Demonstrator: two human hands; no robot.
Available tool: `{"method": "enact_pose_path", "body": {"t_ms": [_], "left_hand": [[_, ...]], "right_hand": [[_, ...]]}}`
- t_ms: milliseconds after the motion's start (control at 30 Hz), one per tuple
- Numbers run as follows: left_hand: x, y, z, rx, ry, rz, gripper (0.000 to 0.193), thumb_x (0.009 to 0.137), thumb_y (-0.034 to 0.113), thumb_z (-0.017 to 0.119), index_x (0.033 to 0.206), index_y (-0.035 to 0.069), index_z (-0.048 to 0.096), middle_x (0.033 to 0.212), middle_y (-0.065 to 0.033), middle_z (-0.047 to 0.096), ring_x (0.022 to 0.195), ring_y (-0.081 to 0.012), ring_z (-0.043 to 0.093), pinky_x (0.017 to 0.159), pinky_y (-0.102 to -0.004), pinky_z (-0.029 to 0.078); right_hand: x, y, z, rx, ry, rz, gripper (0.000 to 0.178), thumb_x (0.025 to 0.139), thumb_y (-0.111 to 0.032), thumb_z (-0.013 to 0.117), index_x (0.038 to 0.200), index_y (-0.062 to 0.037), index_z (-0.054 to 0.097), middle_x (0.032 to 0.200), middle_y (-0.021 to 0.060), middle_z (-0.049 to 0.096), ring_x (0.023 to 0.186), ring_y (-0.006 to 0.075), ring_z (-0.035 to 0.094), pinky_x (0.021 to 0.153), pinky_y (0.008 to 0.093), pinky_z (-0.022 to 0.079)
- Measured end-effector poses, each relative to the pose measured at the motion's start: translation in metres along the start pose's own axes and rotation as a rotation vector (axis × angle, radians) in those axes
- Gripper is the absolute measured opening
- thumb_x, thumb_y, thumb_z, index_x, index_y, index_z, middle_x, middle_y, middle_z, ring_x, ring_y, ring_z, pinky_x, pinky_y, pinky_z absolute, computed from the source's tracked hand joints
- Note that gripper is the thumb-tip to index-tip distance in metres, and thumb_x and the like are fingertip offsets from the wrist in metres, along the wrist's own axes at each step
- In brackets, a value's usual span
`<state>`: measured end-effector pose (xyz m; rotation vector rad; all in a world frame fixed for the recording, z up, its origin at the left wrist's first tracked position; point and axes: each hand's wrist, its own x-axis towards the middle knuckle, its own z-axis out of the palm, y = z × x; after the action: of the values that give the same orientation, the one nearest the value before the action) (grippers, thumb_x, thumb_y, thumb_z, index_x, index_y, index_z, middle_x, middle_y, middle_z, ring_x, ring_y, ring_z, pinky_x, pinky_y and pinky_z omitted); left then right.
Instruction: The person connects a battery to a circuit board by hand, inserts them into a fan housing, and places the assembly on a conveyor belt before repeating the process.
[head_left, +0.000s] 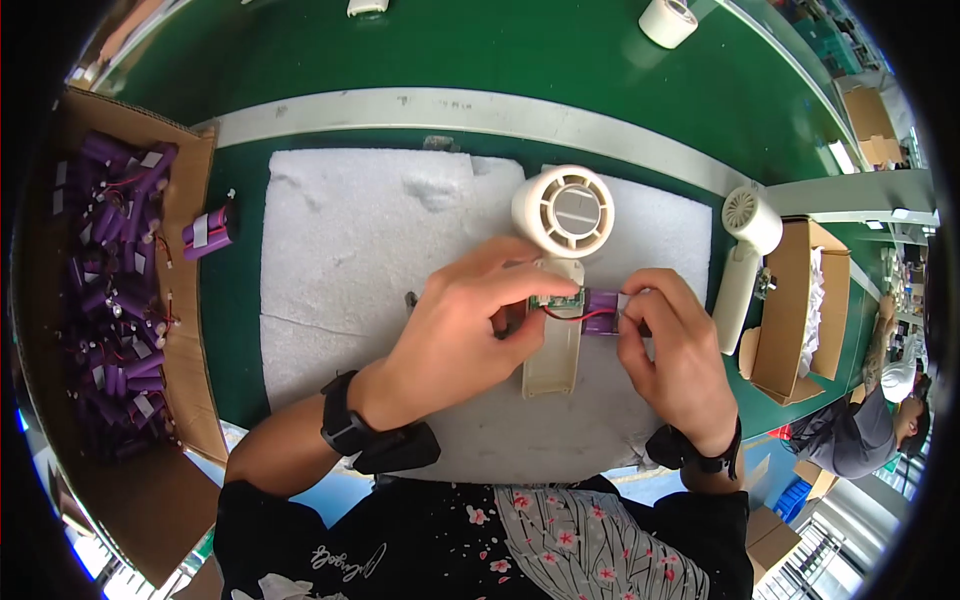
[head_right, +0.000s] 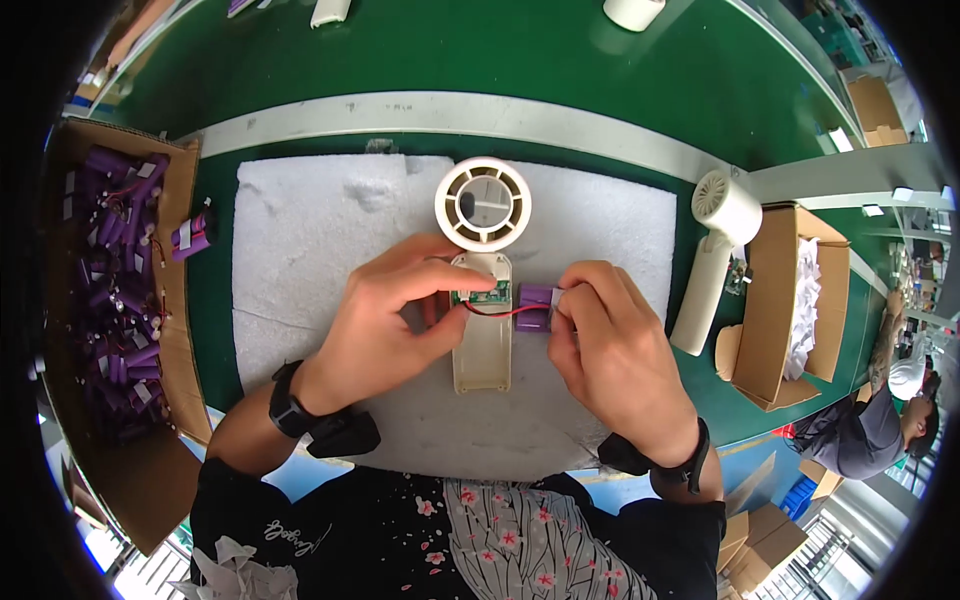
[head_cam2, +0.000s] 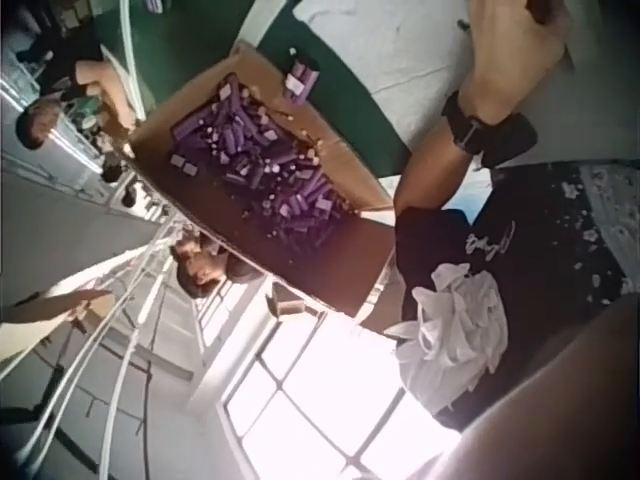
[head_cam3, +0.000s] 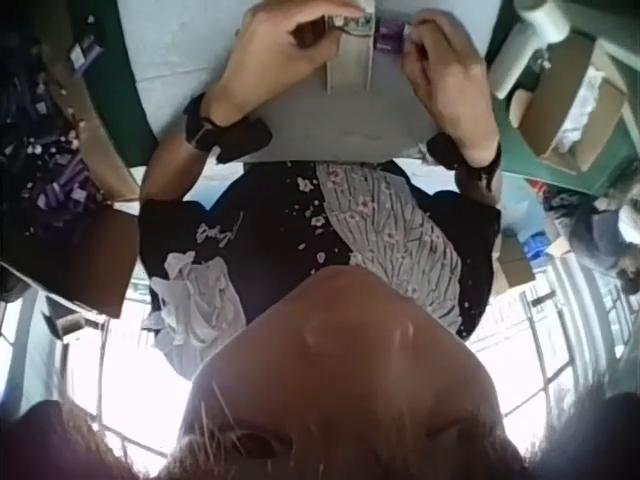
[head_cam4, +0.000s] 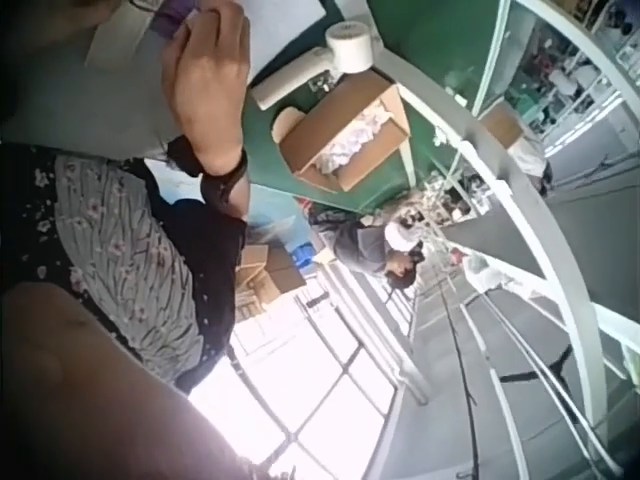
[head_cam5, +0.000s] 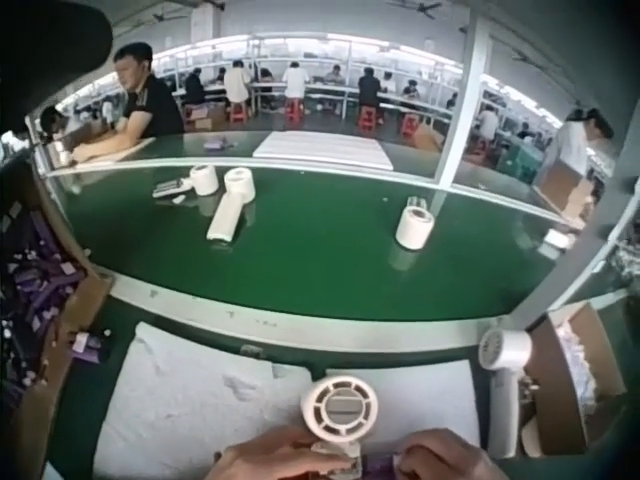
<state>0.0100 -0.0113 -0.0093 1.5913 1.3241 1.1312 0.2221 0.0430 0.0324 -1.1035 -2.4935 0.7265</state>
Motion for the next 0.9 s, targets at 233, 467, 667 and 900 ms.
{"method": "enact_pose_path", "body": {"t_ms": [233,467,667,900], "left_hand": [[0.001,0.005,0.0,-0.028,0.067,0.011,0.032,0.073,-0.007,0.064,0.1,0.01,0.069,0.102,-0.0093,0.062,0.061,-0.0145,0.06,0.056,-0.0264,0.049],[0.004,0.002,0.002,-0.012,0.064,0.033,0.032,0.074,-0.007,0.064,0.101,0.009,0.068,0.101,-0.0091,0.062,0.062,-0.0145,0.06,0.058,-0.0267,0.05],[0.004,0.005,-0.003,0.005,0.052,-0.021,0.036,0.072,-0.012,0.064,0.102,0.007,0.07,0.109,-0.0117,0.064,0.079,-0.013,0.066,0.064,-0.0239,0.054],[0.008,0.0,-0.009,0.022,0.039,-0.001,0.037,0.072,-0.012,0.064,0.104,0.006,0.071,0.111,-0.0122,0.063,0.083,-0.0142,0.066,0.067,-0.024,0.055]], "right_hand": [[-0.001,0.049,-0.05,0.354,0.367,0.111,0.016,0.094,-0.016,0.053,0.09,-0.0011,0.053,0.098,0.0081,0.057,0.067,0.0124,0.051,0.062,0.0243,0.041],[-0.001,0.058,-0.043,0.825,0.442,0.063,0.03,0.094,-0.026,0.06,0.111,-0.0025,0.057,0.105,0.0081,0.057,0.087,0.0147,0.055,0.074,0.0278,0.045],[0.015,0.023,0.005,0.158,-0.061,-0.159,0.054,0.064,-0.007,0.081,0.115,-0.0043,0.06,0.108,0.0122,0.06,0.092,0.025,0.061,0.077,0.0326,0.049],[0.005,0.015,-0.008,0.319,-0.318,-0.146,0.056,0.069,-0.004,0.079,0.12,-0.0031,0.058,0.101,0.0133,0.063,0.077,0.0231,0.066,0.068,0.0338,0.054]]}}
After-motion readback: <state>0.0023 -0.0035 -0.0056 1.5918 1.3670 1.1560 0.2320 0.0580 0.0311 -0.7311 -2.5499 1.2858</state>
